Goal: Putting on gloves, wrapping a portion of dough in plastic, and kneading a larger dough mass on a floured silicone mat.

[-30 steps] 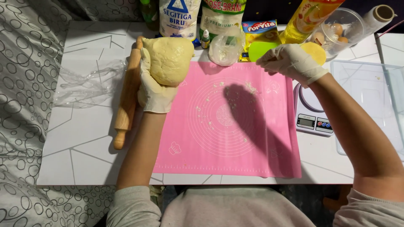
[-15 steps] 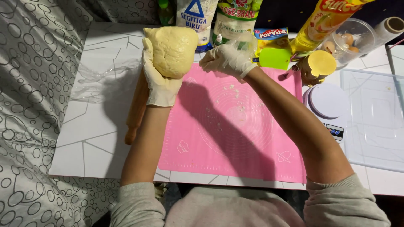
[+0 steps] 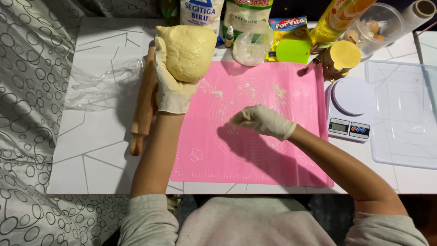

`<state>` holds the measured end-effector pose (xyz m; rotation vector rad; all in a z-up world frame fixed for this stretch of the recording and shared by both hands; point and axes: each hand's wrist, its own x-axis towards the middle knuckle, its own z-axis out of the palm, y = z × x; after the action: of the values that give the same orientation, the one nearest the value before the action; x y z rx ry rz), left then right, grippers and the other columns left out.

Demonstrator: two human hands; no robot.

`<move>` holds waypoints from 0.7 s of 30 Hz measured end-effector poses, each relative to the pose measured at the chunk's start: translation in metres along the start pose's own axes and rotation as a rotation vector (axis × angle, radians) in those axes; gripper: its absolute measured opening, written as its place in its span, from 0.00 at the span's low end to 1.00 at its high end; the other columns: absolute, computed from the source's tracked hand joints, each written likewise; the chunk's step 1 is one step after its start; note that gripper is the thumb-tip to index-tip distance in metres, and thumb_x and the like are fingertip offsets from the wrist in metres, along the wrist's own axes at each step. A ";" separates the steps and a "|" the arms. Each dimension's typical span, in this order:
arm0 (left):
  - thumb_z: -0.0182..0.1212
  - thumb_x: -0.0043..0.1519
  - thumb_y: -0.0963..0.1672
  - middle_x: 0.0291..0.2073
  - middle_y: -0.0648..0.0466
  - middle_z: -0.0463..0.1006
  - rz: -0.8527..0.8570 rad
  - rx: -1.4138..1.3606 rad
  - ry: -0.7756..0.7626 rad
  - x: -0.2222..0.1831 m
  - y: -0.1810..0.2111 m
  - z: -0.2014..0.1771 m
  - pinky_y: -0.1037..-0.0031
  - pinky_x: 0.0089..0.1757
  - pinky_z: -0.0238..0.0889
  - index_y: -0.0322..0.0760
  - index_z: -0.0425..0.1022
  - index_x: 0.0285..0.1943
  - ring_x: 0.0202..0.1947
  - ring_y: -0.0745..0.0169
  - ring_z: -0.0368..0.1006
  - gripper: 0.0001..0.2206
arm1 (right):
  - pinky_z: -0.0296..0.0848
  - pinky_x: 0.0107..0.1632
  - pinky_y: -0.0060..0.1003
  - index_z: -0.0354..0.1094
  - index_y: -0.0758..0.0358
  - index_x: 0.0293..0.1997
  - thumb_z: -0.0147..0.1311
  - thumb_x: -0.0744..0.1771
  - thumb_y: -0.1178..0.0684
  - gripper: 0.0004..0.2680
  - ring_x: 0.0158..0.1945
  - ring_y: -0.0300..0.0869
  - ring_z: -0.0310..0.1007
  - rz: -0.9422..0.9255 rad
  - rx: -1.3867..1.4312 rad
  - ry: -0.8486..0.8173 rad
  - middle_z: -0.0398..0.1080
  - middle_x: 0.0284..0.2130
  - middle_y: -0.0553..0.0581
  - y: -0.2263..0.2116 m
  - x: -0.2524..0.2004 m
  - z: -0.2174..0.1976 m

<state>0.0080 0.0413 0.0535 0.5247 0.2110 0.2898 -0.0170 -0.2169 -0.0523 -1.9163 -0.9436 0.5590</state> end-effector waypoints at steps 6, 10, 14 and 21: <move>0.59 0.53 0.58 0.64 0.46 0.73 -0.175 -0.063 0.039 0.001 -0.027 -0.011 0.53 0.53 0.70 0.43 0.73 0.62 0.63 0.43 0.69 0.31 | 0.79 0.42 0.45 0.74 0.60 0.46 0.42 0.72 0.44 0.14 0.44 0.50 0.79 -0.003 -0.440 0.135 0.79 0.44 0.57 0.018 -0.055 -0.004; 0.62 0.53 0.57 0.60 0.46 0.75 -0.168 -0.040 -0.021 -0.003 -0.035 -0.002 0.53 0.52 0.71 0.42 0.74 0.61 0.61 0.44 0.71 0.29 | 0.58 0.72 0.54 0.52 0.68 0.71 0.33 0.70 0.54 0.19 0.70 0.61 0.59 -0.285 -0.739 0.201 0.60 0.66 0.69 0.023 -0.041 0.029; 0.62 0.55 0.56 0.53 0.44 0.79 -0.050 0.082 -0.091 -0.028 -0.020 0.014 0.57 0.46 0.75 0.39 0.77 0.55 0.54 0.45 0.75 0.25 | 0.28 0.79 0.47 0.22 0.67 0.78 0.20 0.73 0.33 0.29 0.80 0.57 0.22 -0.161 -0.842 0.162 0.24 0.77 0.67 0.031 -0.022 0.023; 0.66 0.54 0.54 0.54 0.45 0.79 -0.074 0.023 -0.118 -0.008 0.011 0.012 0.50 0.53 0.74 0.41 0.77 0.54 0.57 0.43 0.76 0.23 | 0.24 0.76 0.46 0.25 0.64 0.79 0.21 0.73 0.38 0.26 0.80 0.53 0.21 -0.143 -0.878 -0.021 0.25 0.77 0.65 -0.020 -0.063 0.051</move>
<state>0.0019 0.0424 0.0704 0.5536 0.1192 0.1841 -0.0982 -0.2346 -0.0593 -2.5645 -1.4834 0.0559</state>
